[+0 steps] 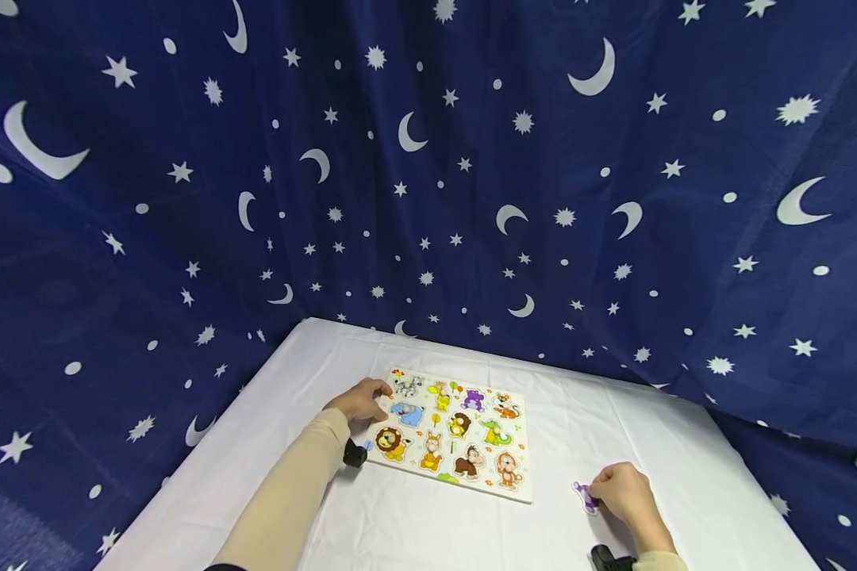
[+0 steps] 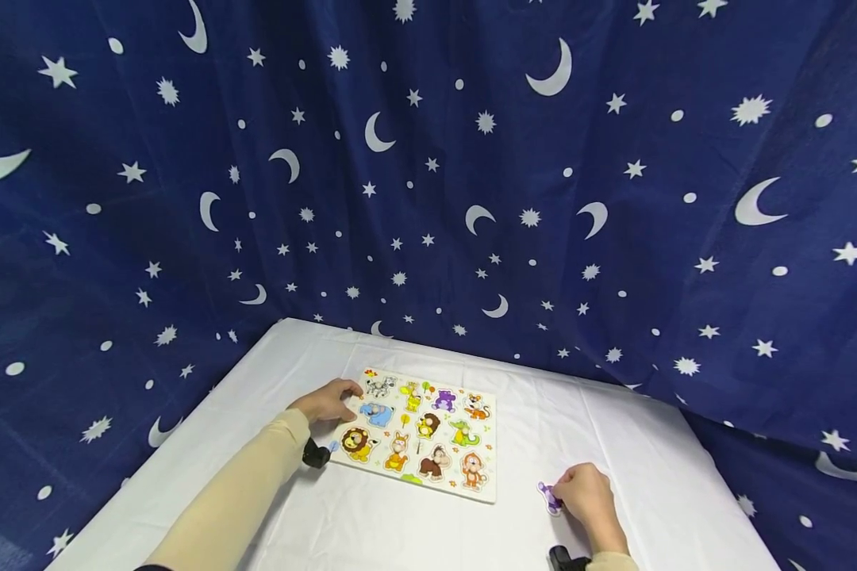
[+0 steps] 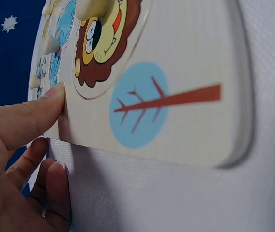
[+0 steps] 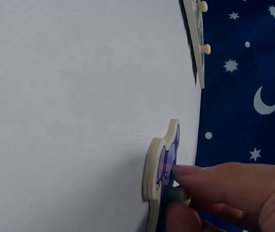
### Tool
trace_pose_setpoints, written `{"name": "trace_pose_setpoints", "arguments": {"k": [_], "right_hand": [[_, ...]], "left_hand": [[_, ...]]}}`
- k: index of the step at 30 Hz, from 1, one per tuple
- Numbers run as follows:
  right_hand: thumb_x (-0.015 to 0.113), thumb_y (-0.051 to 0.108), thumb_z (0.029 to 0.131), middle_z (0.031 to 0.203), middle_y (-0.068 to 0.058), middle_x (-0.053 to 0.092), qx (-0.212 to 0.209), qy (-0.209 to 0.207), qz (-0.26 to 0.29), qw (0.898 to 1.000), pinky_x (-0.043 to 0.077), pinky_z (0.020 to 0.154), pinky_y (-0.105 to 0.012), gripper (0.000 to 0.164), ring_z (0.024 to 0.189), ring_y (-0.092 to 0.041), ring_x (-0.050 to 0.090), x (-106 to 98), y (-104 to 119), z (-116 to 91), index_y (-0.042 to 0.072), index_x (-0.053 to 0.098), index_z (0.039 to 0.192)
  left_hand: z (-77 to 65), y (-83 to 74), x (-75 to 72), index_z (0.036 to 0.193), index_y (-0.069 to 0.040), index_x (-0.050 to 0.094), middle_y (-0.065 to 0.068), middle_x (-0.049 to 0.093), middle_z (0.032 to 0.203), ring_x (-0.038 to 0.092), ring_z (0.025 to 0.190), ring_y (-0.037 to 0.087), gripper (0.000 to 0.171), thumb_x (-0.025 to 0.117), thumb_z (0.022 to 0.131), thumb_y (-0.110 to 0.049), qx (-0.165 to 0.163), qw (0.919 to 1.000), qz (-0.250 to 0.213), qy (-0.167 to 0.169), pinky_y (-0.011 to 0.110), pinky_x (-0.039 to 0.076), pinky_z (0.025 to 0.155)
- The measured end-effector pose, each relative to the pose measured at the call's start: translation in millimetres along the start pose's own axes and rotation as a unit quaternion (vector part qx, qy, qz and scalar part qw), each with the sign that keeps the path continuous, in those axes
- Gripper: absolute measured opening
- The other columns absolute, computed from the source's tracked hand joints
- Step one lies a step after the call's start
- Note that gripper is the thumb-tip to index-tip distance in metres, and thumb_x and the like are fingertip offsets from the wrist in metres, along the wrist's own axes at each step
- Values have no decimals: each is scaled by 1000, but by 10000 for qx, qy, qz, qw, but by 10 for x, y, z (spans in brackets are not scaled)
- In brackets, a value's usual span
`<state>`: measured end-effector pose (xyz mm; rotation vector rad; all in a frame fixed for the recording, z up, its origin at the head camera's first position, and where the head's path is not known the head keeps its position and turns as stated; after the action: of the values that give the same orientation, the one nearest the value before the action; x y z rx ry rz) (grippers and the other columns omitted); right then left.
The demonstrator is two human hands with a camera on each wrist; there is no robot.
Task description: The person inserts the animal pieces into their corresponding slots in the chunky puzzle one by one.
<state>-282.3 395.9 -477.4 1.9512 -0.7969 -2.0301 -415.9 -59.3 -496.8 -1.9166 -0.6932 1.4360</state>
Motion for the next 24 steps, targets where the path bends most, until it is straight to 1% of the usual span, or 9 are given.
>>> {"name": "trace_pose_setpoints", "arguments": {"k": [3, 7, 10, 14, 17, 20, 24], "right_hand": [[73, 8, 71, 53, 5, 58, -3, 3, 40, 10000, 38, 53, -26, 11, 58, -14, 51, -2, 7, 11, 9, 68, 62], [72, 7, 71, 54, 6, 59, -73, -6, 104, 9999, 39, 52, -25, 11, 57, -12, 52, -13, 72, 34, 9, 68, 61], [72, 5, 72, 55, 4, 61, -239, 12, 162, 9996, 39, 52, -25, 12, 57, -13, 52, -5, 164, 58, 7, 67, 62], [72, 4, 72, 56, 4, 61, -445, -22, 136, 9989, 38, 52, -25, 12, 58, -13, 52, 29, 267, 88, 8, 67, 61], [75, 5, 72, 56, 5, 61, -554, -66, 73, 9984, 38, 53, -26, 14, 59, -13, 51, 61, 312, 108, 9, 68, 62], [77, 5, 74, 57, 4, 61, -667, -61, 42, 9977, 38, 55, -28, 14, 61, -14, 50, 99, 353, 121, 9, 69, 63], [77, 3, 75, 58, 4, 62, -759, -41, 89, 9971, 39, 56, -28, 13, 61, -13, 51, 143, 437, 140, 9, 71, 66]], "left_hand": [[-9, -7, 1, 116, -10, 65, 18, 56, 135, 51, 126, 32, 40, 80, 79, -2, -20, 10000, -18, 18, 49, 38, 115], [-11, -9, 0, 115, -11, 65, 18, 55, 139, 49, 130, 32, 39, 79, 80, -2, -86, 10000, -29, 23, 50, 35, 117], [-1, -11, -4, 115, -11, 65, 18, 55, 138, 50, 128, 31, 38, 79, 80, -2, -78, 10000, -8, -10, 49, 36, 117], [0, -27, -7, 116, -9, 65, 18, 56, 135, 51, 125, 30, 38, 78, 81, -2, -2, 10000, 29, -27, 48, 38, 115], [1, -25, 3, 117, -10, 65, 18, 55, 138, 51, 127, 31, 39, 78, 81, -2, -22, 10000, 15, 1, 49, 37, 116], [3, -9, 16, 116, -12, 65, 18, 53, 141, 49, 130, 32, 39, 79, 81, -4, -114, 9999, -7, 14, 50, 34, 118], [-12, -9, 2, 115, -13, 65, 17, 52, 141, 48, 131, 32, 39, 80, 80, -5, -142, 9999, 92, -33, 51, 34, 118]]}}
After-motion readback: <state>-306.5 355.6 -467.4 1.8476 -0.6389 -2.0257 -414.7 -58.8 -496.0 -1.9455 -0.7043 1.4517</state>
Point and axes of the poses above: each hand's wrist, its own z-axis towards the middle knuckle, its own x-axis out of the palm, y = z × x, the point moved 5 cm from there along z, towards the middle knuckle
